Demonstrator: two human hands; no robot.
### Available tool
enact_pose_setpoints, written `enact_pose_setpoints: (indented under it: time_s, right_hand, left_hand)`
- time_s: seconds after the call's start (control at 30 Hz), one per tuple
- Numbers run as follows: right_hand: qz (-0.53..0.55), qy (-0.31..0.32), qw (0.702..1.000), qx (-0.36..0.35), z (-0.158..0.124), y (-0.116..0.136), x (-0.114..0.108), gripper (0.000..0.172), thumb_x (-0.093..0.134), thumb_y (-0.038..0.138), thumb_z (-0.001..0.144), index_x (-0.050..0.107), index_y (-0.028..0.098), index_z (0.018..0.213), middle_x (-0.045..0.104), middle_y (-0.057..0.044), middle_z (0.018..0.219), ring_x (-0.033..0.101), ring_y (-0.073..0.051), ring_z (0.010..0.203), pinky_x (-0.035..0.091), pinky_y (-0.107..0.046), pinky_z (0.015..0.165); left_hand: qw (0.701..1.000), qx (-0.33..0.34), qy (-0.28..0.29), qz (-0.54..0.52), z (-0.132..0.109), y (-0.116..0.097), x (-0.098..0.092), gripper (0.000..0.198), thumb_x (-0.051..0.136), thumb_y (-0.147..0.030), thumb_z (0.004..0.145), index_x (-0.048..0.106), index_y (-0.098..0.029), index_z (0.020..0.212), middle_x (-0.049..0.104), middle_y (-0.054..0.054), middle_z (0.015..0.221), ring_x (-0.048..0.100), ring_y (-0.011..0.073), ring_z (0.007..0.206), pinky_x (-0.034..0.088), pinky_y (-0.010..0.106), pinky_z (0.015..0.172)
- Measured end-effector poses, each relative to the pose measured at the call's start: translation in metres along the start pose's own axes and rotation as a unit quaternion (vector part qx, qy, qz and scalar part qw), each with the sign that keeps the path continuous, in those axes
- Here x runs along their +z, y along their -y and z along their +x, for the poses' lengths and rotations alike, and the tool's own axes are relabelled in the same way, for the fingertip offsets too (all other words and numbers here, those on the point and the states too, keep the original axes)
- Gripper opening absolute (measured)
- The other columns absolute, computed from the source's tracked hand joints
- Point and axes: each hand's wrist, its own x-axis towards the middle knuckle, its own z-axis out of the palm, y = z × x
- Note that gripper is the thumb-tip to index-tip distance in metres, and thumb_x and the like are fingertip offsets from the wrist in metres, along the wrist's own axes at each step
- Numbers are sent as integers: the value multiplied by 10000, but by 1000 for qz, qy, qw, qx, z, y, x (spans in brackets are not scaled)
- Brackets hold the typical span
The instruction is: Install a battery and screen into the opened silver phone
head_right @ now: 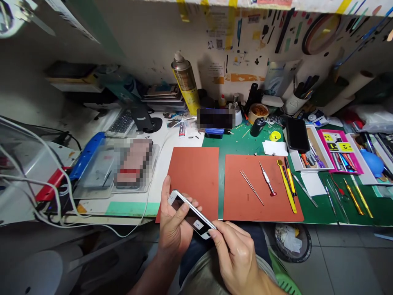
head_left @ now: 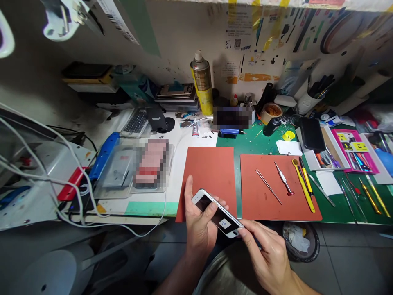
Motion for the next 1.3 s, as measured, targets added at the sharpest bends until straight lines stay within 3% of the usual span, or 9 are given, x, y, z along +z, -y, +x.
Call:
enact_pose_setpoints:
  time_s: [0.2,0.43,0.67,1.0,1.3]
  right_hand:
    - [8,0,1000,1,1,2,0,218,557,159,1100,759,179,1177,803,-66,878,815,-210,804,672,-257,723]
    - [-7,-1,1000,2,2,4,1,238,536,171,1108,770,177,1149,795,-72,841,804,-211,758,668,-264,693]
    - [6,1,1000,5,4,5,1,237,546,165,1105,777,183,1158,766,-55,803,775,-194,713,647,-257,671]
    - [12,-2,1000,6,1,4,2,228,569,112,1079,762,185,1174,768,-44,839,768,-185,728,633,-256,702]
    - [35,13,999,34,0,1,3,153,617,151,1064,744,164,1149,792,-67,904,778,-190,774,624,-250,724]
  left_hand:
    - [1000,-7,-1,-8,0,-3,0,1148,968,-228,719,322,-430,1646,672,-61,848,739,146,729,622,267,715]
    - [1000,-8,-12,-4,-7,6,-4,1087,938,-276,776,329,-431,1664,700,-41,855,750,170,744,647,346,779]
    - [999,-48,-25,1,-16,2,4,1078,937,-271,779,336,-447,1655,736,-36,868,759,170,759,645,344,804]
    - [998,-45,-28,-16,-15,-1,9,1095,934,-239,770,326,-445,1657,731,-43,841,748,169,742,627,315,750]
    - [999,-12,-29,7,-6,7,-1,1094,950,-277,766,334,-405,1661,738,-38,835,759,157,718,616,271,734]
